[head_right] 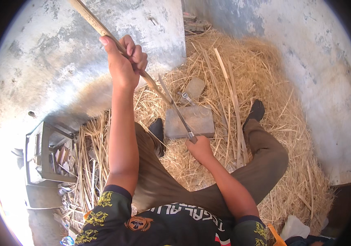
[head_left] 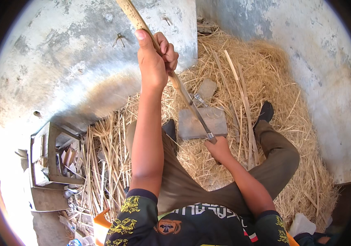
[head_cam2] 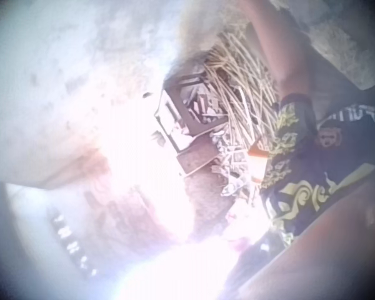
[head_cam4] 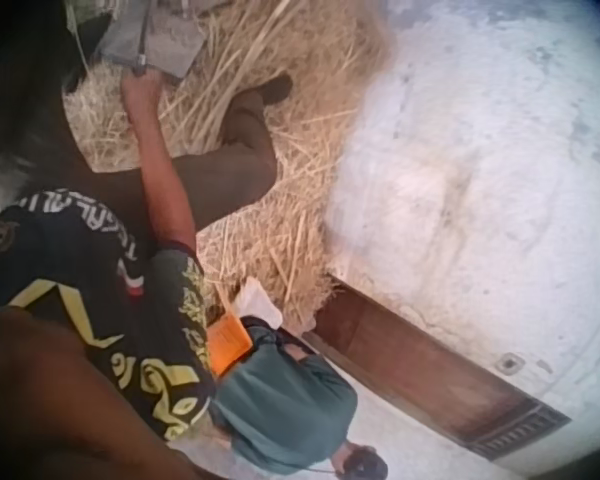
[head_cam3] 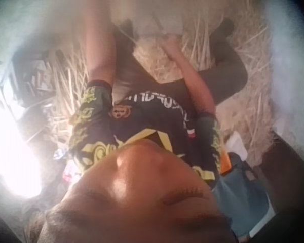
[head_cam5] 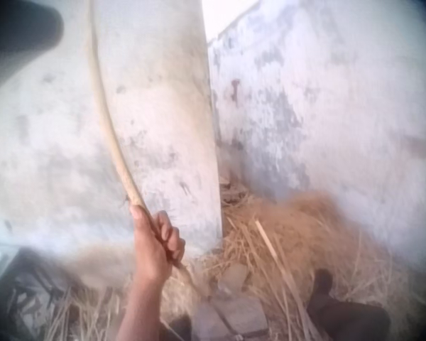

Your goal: The person sits on a straw-covered floor and uses a knife to scrape and sharpen the edge of a long wooden stick. They repeatedly rub the blade along the stick's surface, occasionally adjusting their grip and the stick's position on a concrete block.

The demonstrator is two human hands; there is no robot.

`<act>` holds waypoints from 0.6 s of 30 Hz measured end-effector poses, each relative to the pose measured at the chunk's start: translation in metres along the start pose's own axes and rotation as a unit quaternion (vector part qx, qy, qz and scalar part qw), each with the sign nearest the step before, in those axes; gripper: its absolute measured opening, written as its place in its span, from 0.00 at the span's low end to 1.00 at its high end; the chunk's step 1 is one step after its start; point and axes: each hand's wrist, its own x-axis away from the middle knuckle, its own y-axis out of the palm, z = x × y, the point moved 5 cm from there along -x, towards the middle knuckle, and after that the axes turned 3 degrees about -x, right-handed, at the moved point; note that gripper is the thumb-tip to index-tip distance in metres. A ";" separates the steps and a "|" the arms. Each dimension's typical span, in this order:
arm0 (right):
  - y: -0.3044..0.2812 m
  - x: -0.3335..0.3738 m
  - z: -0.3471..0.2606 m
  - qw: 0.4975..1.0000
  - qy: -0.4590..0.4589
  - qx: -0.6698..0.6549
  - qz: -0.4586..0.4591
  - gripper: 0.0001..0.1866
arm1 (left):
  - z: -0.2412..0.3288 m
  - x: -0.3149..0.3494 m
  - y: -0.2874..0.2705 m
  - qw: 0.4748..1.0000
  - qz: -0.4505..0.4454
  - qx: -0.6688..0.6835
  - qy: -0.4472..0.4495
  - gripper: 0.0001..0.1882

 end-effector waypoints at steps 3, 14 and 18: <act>-0.009 0.009 -0.030 0.995 -0.090 0.020 0.049 0.14 | 0.003 -0.003 -0.012 1.000 0.012 0.007 0.014 0.39; 0.003 0.001 0.004 0.999 0.028 0.030 -0.016 0.12 | 0.004 -0.002 -0.007 1.000 0.004 0.012 -0.016 0.39; 0.004 0.007 0.000 0.993 0.038 -0.104 -0.038 0.13 | 0.005 -0.005 -0.009 1.000 0.015 0.004 -0.005 0.39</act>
